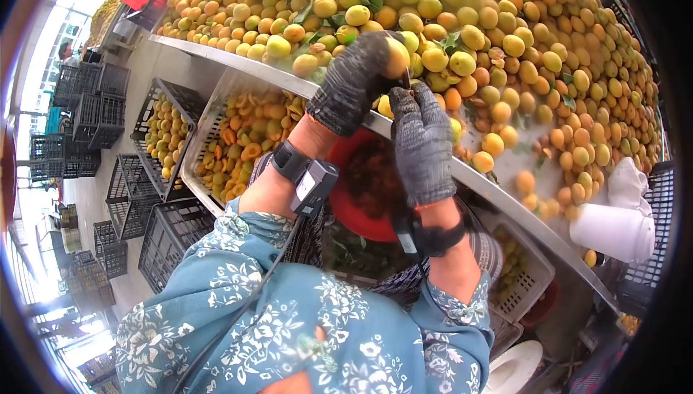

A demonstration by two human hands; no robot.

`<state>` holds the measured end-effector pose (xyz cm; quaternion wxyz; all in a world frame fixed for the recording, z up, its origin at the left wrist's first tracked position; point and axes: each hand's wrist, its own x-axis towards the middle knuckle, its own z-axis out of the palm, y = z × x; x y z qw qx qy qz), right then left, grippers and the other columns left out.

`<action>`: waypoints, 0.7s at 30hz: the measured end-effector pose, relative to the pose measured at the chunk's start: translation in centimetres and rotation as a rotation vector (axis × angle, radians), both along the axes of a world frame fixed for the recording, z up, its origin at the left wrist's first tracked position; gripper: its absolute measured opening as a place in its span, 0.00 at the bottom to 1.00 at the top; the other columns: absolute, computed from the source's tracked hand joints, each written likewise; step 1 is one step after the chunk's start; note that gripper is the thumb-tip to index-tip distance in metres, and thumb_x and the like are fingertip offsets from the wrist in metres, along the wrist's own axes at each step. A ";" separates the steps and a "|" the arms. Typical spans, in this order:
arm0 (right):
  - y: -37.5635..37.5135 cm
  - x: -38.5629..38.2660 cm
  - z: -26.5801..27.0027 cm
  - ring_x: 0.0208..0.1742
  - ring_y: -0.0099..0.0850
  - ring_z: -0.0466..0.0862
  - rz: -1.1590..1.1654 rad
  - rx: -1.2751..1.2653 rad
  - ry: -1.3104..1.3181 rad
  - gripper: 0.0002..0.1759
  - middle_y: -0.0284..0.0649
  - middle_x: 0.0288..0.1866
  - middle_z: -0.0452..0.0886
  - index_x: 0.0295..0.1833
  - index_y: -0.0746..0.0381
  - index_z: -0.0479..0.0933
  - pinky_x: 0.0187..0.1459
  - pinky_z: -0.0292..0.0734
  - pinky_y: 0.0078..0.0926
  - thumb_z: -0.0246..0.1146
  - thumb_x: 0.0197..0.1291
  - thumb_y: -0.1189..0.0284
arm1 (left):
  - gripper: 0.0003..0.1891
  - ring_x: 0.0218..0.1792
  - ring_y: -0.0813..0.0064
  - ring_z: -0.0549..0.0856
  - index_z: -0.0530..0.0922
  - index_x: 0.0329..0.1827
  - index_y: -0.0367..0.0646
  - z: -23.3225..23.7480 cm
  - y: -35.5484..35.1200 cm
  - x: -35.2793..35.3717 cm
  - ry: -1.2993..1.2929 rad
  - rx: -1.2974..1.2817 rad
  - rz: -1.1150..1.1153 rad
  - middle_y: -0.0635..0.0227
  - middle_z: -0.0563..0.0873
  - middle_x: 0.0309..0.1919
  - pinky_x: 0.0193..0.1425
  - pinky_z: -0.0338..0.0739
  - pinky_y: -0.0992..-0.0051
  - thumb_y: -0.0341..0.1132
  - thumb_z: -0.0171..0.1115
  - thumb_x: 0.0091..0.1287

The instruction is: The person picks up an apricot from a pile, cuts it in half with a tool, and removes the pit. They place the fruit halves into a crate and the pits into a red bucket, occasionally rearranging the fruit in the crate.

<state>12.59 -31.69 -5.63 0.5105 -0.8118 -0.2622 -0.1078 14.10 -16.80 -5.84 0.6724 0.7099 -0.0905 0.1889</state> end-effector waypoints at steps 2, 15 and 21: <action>0.8 -0.7 0.9 0.29 0.22 0.75 0.068 0.300 0.480 0.13 0.34 0.32 0.78 0.53 0.65 0.78 0.30 0.71 0.21 0.60 0.64 0.74 | 0.14 0.47 0.79 0.79 0.75 0.55 0.41 -0.8 0.4 0.6 0.097 -0.280 -0.008 0.69 0.80 0.45 0.53 0.75 0.78 0.40 0.51 0.75; -0.7 2.0 0.1 0.46 0.43 0.82 0.023 -0.191 -0.250 0.21 0.51 0.50 0.79 0.52 0.66 0.78 0.49 0.79 0.32 0.57 0.51 0.87 | 0.20 0.42 0.82 0.79 0.74 0.56 0.41 1.6 -1.2 -0.5 0.299 -0.355 -0.131 0.71 0.80 0.42 0.47 0.77 0.77 0.48 0.54 0.73; 0.0 0.3 1.4 0.30 0.24 0.76 0.027 0.184 0.209 0.11 0.38 0.34 0.78 0.49 0.66 0.78 0.31 0.73 0.20 0.60 0.60 0.78 | 0.19 0.45 0.71 0.80 0.74 0.54 0.34 0.8 -0.1 -0.9 -0.128 0.294 0.002 0.57 0.80 0.45 0.50 0.77 0.73 0.42 0.52 0.73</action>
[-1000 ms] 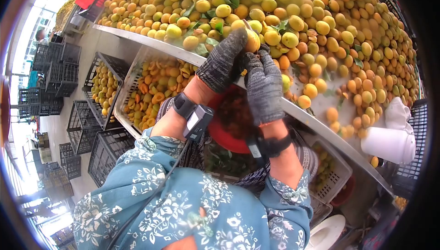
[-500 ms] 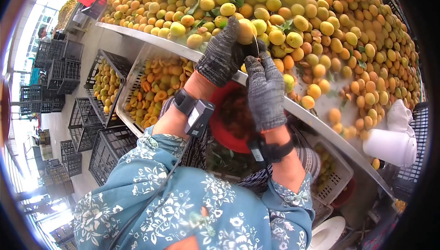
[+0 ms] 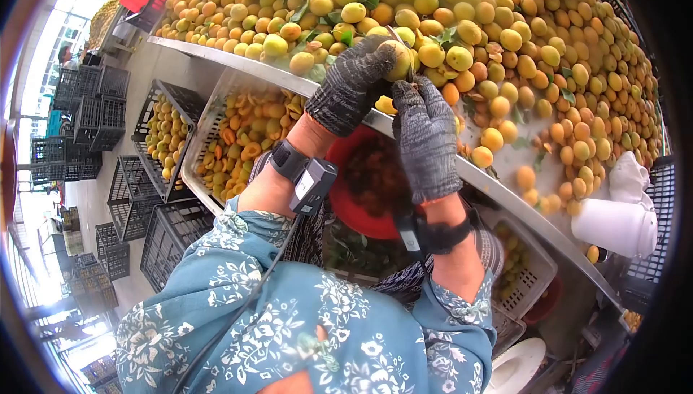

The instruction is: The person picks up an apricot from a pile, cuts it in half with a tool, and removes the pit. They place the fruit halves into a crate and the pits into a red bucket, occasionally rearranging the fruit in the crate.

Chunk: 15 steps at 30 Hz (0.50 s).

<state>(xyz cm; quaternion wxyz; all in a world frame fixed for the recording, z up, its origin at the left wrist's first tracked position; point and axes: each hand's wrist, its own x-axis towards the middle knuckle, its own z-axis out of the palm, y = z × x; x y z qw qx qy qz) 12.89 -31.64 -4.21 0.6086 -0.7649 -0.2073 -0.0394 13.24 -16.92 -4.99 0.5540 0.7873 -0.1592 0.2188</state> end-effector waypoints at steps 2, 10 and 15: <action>0.0 -0.7 0.1 0.26 0.19 0.73 0.015 0.327 0.556 0.10 0.33 0.30 0.76 0.49 0.66 0.78 0.26 0.69 0.16 0.61 0.63 0.75 | 0.17 0.47 0.70 0.80 0.74 0.55 0.34 -0.5 0.2 0.5 0.189 -0.340 -0.013 0.56 0.80 0.47 0.52 0.77 0.71 0.39 0.51 0.73; 0.3 0.3 -1.8 0.35 0.24 0.78 0.079 0.181 0.323 0.13 0.39 0.39 0.80 0.52 0.68 0.76 0.35 0.76 0.22 0.59 0.63 0.76 | 0.16 0.49 0.70 0.79 0.72 0.57 0.36 -1.9 -1.2 1.1 0.298 -0.643 -0.030 0.60 0.79 0.45 0.54 0.74 0.73 0.39 0.48 0.75; -0.5 0.6 -2.0 0.43 0.33 0.83 -0.071 -0.365 -0.507 0.12 0.46 0.46 0.82 0.51 0.68 0.78 0.44 0.79 0.26 0.59 0.62 0.77 | 0.16 0.41 0.83 0.77 0.75 0.54 0.41 -1.8 -1.4 0.9 0.470 -0.854 -0.133 0.71 0.79 0.40 0.47 0.75 0.79 0.44 0.51 0.75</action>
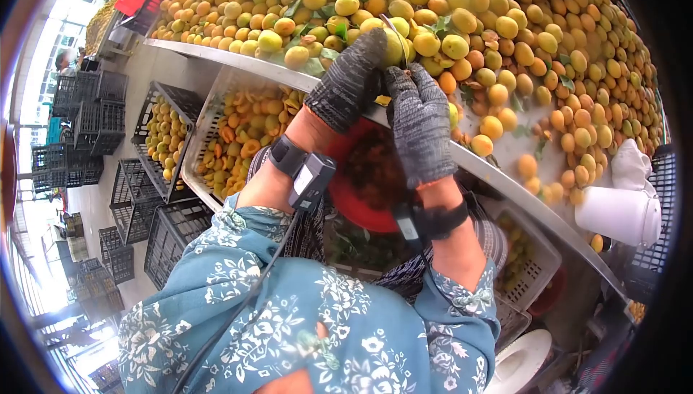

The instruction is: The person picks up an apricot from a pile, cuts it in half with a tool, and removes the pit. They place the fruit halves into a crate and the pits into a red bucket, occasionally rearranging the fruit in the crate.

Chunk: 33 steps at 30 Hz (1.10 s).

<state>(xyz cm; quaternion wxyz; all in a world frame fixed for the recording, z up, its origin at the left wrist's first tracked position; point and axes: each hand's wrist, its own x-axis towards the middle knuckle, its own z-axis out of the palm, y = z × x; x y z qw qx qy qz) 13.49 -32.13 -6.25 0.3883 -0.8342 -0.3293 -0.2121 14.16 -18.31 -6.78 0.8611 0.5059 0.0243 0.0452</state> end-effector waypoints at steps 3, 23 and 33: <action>0.5 -0.5 1.3 0.44 0.37 0.83 0.045 0.480 0.823 0.12 0.47 0.45 0.82 0.50 0.67 0.78 0.42 0.78 0.28 0.59 0.63 0.75 | 0.18 0.41 0.80 0.80 0.75 0.55 0.42 1.2 0.7 -0.7 0.065 -0.161 -0.097 0.70 0.81 0.42 0.46 0.77 0.78 0.46 0.52 0.74; -0.1 -0.5 1.8 0.52 0.48 0.79 -0.007 0.608 1.187 0.24 0.51 0.50 0.80 0.55 0.65 0.77 0.56 0.75 0.39 0.60 0.49 0.83 | 0.17 0.46 0.73 0.82 0.75 0.55 0.41 0.4 0.8 -0.6 0.042 -0.150 -0.059 0.65 0.82 0.45 0.54 0.78 0.72 0.43 0.58 0.70; -0.2 -0.4 -1.0 0.53 0.40 0.80 0.089 -0.034 0.140 0.16 0.49 0.51 0.80 0.55 0.69 0.75 0.55 0.75 0.32 0.55 0.61 0.81 | 0.13 0.40 0.81 0.81 0.78 0.51 0.45 0.4 -0.5 -0.6 -0.071 0.098 0.118 0.73 0.82 0.39 0.44 0.79 0.78 0.43 0.57 0.71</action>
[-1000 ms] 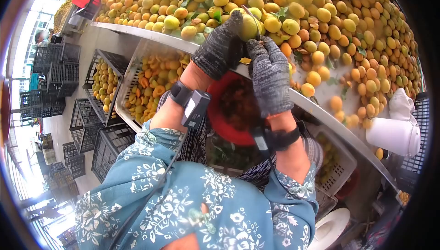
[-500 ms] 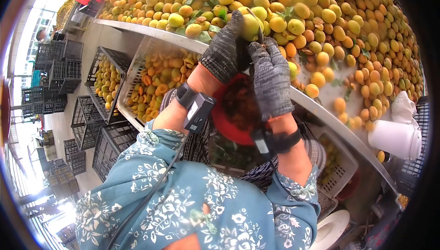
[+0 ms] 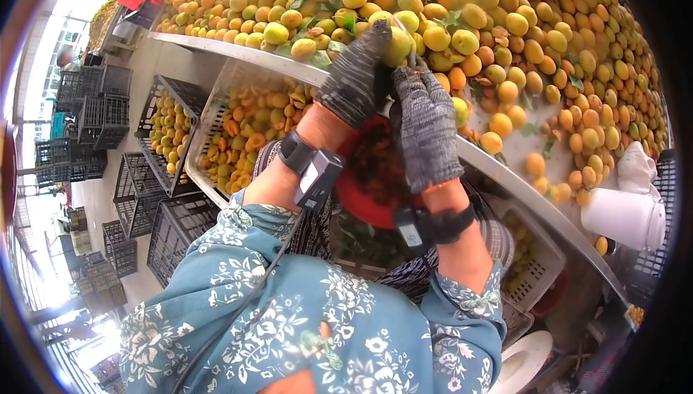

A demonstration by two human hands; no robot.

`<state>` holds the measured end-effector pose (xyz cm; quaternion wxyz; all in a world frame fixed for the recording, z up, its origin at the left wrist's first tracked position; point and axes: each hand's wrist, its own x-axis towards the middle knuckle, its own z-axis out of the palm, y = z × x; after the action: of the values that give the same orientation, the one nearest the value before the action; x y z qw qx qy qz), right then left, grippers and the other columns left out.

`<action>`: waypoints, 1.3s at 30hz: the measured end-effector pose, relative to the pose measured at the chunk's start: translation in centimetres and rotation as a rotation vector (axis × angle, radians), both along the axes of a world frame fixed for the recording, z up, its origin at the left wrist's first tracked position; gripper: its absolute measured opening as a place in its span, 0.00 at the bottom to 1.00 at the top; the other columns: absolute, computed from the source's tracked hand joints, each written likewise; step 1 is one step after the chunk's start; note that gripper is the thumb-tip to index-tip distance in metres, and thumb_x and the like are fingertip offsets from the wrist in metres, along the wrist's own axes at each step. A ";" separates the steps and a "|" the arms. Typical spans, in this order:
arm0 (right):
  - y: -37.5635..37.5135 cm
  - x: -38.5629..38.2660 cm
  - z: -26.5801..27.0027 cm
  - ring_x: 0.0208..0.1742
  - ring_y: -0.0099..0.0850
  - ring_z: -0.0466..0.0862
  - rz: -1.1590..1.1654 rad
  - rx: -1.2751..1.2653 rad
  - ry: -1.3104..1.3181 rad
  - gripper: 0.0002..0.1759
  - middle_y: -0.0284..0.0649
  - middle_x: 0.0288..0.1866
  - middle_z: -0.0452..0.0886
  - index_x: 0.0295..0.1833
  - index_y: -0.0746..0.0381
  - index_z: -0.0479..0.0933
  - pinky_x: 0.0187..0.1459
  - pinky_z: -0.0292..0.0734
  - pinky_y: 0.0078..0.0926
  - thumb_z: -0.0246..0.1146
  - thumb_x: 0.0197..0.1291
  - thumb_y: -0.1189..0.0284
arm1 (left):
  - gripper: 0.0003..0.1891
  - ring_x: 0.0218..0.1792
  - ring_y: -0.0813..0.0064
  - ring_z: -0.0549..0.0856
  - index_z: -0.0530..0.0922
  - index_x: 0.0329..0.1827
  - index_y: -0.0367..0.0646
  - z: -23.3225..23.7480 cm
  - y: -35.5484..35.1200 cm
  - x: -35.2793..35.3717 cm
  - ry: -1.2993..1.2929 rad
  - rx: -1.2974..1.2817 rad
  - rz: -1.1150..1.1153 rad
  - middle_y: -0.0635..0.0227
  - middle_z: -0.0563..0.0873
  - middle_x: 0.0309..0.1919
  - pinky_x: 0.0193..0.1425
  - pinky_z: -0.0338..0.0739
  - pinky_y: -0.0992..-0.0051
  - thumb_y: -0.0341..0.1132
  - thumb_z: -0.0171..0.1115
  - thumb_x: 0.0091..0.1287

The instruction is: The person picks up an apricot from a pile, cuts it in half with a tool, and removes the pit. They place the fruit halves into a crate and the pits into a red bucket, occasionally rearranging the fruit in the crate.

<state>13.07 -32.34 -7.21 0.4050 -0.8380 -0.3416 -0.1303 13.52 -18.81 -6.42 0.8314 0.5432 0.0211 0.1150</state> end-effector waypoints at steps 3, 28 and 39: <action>-0.1 0.1 0.7 0.61 0.49 0.73 -0.056 -0.132 -0.010 0.25 0.51 0.55 0.78 0.57 0.68 0.75 0.64 0.68 0.41 0.58 0.48 0.81 | 0.14 0.40 0.83 0.80 0.78 0.51 0.47 0.7 -1.4 -0.6 0.285 -0.567 -0.114 0.75 0.81 0.40 0.45 0.78 0.80 0.45 0.57 0.71; 0.9 0.1 2.0 0.32 0.14 0.75 -0.050 0.348 0.567 0.13 0.29 0.36 0.81 0.53 0.64 0.78 0.32 0.71 0.12 0.59 0.67 0.70 | 0.16 0.46 0.73 0.83 0.76 0.52 0.38 1.7 4.9 -0.3 0.081 0.096 -0.322 0.65 0.82 0.44 0.51 0.81 0.74 0.41 0.59 0.69; 2.0 0.2 2.9 0.40 0.44 0.84 -0.113 0.137 0.352 0.21 0.52 0.39 0.83 0.60 0.62 0.74 0.42 0.77 0.35 0.59 0.65 0.63 | 0.15 0.51 0.72 0.80 0.76 0.56 0.41 -0.1 3.1 0.5 0.074 -0.636 -0.240 0.66 0.80 0.49 0.58 0.76 0.70 0.38 0.59 0.70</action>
<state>13.22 -30.37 -4.30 0.5066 -0.8362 -0.2083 -0.0270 14.02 -15.67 -6.56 0.9655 0.2590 0.0219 -0.0159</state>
